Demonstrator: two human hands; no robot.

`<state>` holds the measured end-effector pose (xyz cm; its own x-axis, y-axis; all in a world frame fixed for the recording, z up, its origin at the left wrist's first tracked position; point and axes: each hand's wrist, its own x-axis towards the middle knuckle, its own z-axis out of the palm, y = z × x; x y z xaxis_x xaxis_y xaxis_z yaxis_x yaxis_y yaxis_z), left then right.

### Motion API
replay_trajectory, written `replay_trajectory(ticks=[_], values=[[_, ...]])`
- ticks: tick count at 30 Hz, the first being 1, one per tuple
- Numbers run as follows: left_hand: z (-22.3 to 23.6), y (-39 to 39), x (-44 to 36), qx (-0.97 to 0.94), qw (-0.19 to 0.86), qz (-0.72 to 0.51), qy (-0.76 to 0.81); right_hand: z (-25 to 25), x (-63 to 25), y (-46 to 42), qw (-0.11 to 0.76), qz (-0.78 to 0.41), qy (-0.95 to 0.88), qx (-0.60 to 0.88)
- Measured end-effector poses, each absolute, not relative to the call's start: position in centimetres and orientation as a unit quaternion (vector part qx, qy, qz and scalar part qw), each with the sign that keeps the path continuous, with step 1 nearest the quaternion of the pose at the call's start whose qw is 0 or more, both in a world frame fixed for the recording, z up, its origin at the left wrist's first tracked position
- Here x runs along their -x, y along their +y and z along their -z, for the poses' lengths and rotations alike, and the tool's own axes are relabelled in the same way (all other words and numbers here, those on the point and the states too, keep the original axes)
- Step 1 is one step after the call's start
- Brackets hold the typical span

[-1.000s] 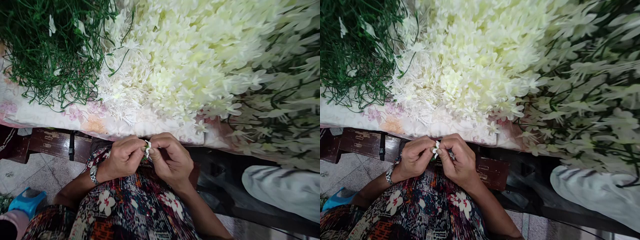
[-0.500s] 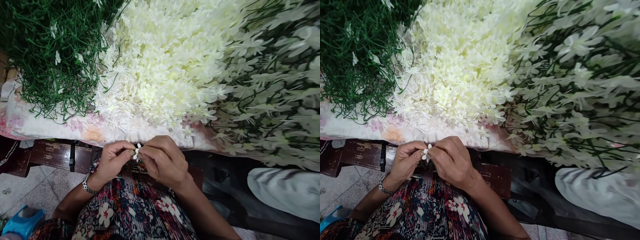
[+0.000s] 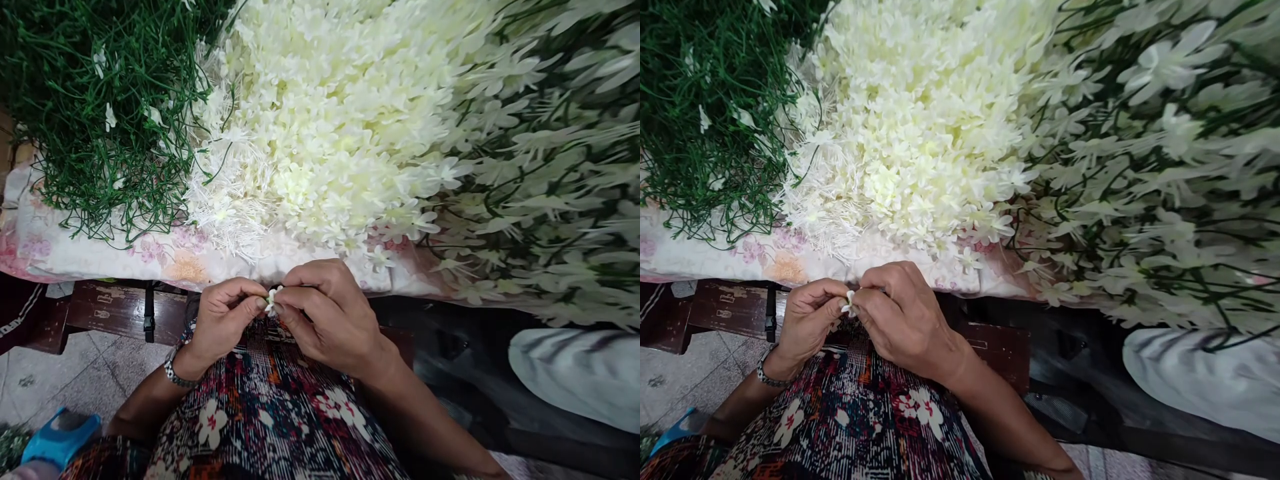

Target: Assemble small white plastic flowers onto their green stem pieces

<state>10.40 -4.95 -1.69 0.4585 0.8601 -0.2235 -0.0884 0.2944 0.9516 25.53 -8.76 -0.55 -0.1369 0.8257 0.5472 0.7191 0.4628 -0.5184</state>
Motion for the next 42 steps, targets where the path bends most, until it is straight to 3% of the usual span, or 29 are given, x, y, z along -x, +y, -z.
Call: replay_trajectory(ticks=[8,15,21,30,42], values=[[2.4,-5.5,-10.3,-0.524,0.672,-0.353,0.387,0.7,-24.8,-8.8,0.422,-0.067,-0.732,0.531],[1.4,-5.3,-10.5,-0.678,0.515,-0.354,0.386,1.4,-24.1,-9.3,0.441,-0.025,-0.707,0.552],[1.2,-5.4,-10.8,-0.748,0.417,-0.364,0.366,1.9,-24.1,-9.4,0.463,-0.091,-0.696,0.541],[1.5,-5.6,-10.9,-0.762,0.387,-0.362,0.372,2.6,-23.9,-9.5,0.506,-0.148,-0.66,0.536],[1.7,-5.9,-11.3,-0.773,0.366,-0.355,0.378,3.2,-23.7,-9.6,0.521,-0.107,-0.652,0.54]])
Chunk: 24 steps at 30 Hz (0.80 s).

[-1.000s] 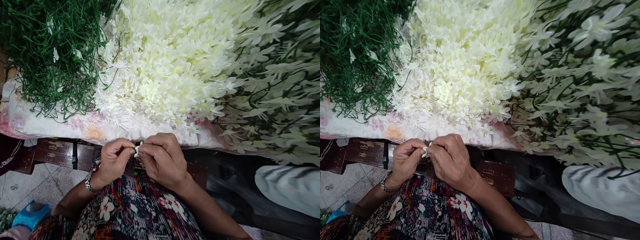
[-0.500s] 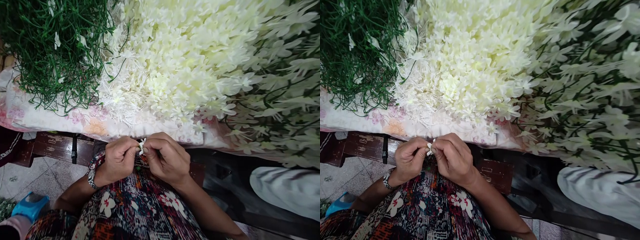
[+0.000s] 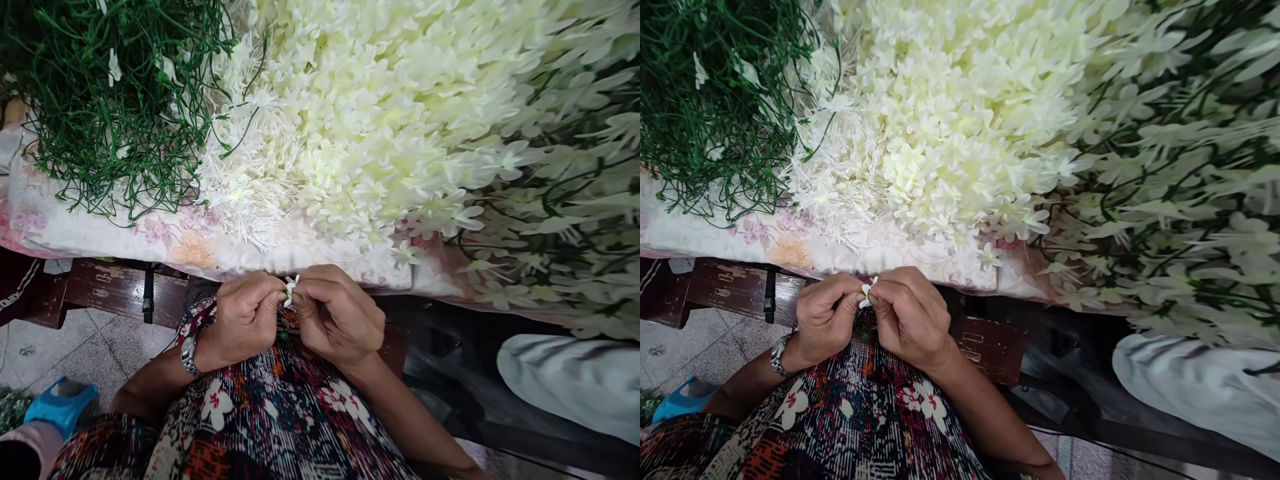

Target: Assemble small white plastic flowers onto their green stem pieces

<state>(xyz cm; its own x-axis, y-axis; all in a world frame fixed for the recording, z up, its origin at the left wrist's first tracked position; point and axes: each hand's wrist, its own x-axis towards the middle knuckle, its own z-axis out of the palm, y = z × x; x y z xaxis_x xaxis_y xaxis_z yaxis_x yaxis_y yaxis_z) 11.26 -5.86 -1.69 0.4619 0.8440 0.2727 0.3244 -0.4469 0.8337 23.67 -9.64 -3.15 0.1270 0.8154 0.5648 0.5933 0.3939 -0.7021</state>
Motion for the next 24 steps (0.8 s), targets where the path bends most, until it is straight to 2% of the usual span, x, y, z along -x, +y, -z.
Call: replay_trajectory(ticks=[15,20,24], values=[[2.14,-6.02,-11.25,-0.783,0.36,-0.348,0.369,3.5,-23.79,-9.64,0.527,-0.102,-0.661,0.525],[2.02,-5.71,-11.38,-0.776,0.389,-0.338,0.363,3.81,-24.0,-9.73,0.531,-0.114,-0.651,0.53],[1.35,-5.22,-11.61,-0.758,0.44,-0.323,0.357,3.72,-24.56,-9.76,0.529,-0.174,-0.623,0.549]])
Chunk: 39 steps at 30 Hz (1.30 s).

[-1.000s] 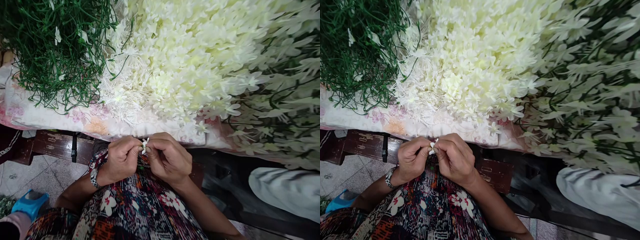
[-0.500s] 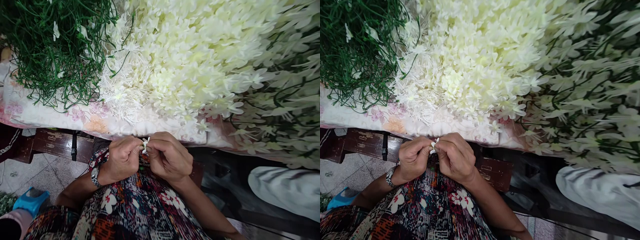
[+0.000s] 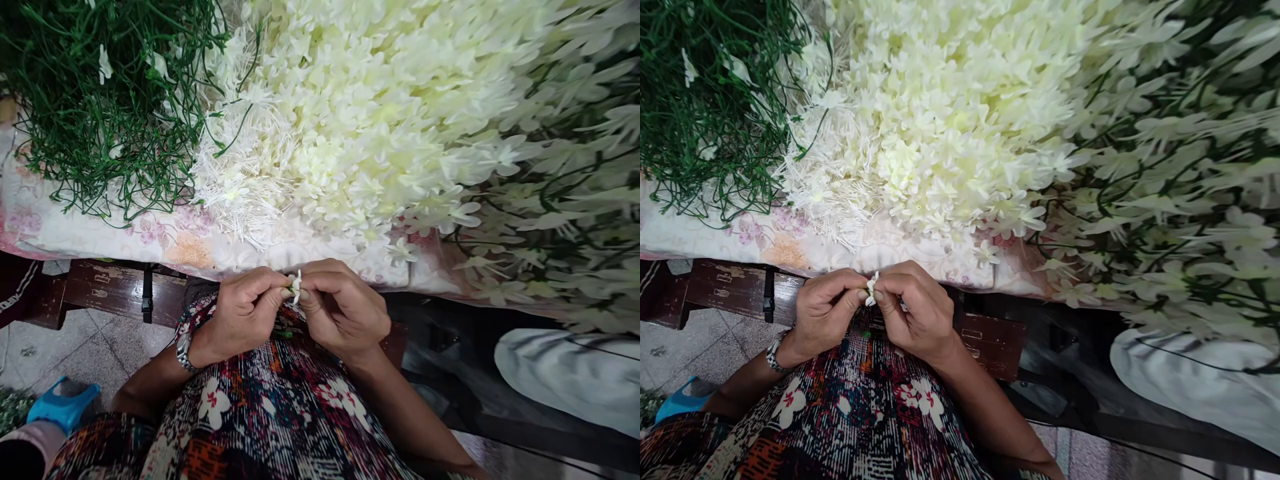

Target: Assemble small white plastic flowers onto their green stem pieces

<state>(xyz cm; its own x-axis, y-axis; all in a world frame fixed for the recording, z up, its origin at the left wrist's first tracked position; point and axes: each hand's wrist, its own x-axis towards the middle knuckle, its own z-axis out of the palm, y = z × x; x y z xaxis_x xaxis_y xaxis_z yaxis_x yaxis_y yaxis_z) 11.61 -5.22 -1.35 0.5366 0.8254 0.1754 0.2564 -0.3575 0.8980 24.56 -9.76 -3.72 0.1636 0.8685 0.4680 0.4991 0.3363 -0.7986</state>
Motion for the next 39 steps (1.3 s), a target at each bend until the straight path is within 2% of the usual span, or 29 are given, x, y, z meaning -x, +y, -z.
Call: replay_trajectory(ticks=[11,22,39], values=[[1.2,-4.9,-11.1,-0.774,0.428,-0.295,0.363,3.0,-25.4,-9.7,0.491,-0.202,-0.66,0.532],[1.4,-5.0,-10.8,-0.785,0.428,-0.307,0.326,2.9,-25.5,-9.9,0.459,-0.172,-0.696,0.525],[2.0,-5.5,-11.1,-0.805,0.403,-0.332,0.282,3.6,-24.8,-10.6,0.508,-0.194,-0.663,0.515]])
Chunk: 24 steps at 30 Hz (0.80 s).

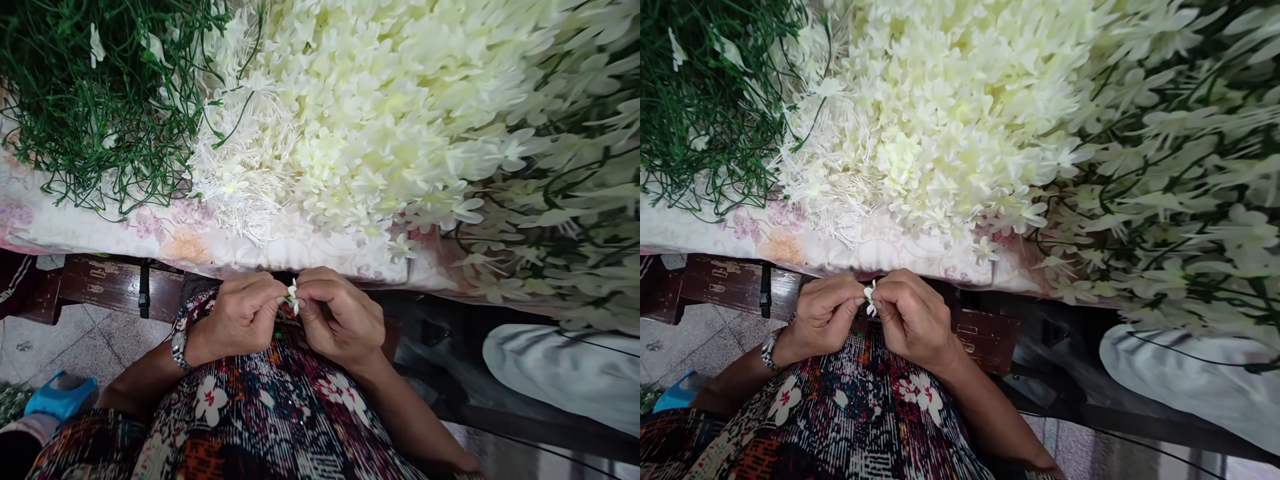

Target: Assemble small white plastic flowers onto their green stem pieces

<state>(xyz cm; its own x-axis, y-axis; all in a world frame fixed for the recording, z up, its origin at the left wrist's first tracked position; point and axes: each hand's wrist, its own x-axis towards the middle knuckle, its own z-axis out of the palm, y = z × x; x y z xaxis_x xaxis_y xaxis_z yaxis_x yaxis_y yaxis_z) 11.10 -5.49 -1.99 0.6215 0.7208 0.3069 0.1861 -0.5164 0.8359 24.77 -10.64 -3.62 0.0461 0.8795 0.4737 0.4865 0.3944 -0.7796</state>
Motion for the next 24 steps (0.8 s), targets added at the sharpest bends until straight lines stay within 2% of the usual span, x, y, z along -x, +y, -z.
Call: replay_trajectory(ticks=[15,24], values=[[2.16,-5.52,-11.46,-0.788,0.415,-0.336,0.307,4.11,-23.94,-10.74,0.523,-0.163,-0.633,0.547],[2.01,-5.56,-11.24,-0.819,0.392,-0.312,0.279,3.78,-24.1,-11.06,0.519,-0.222,-0.613,0.552]])
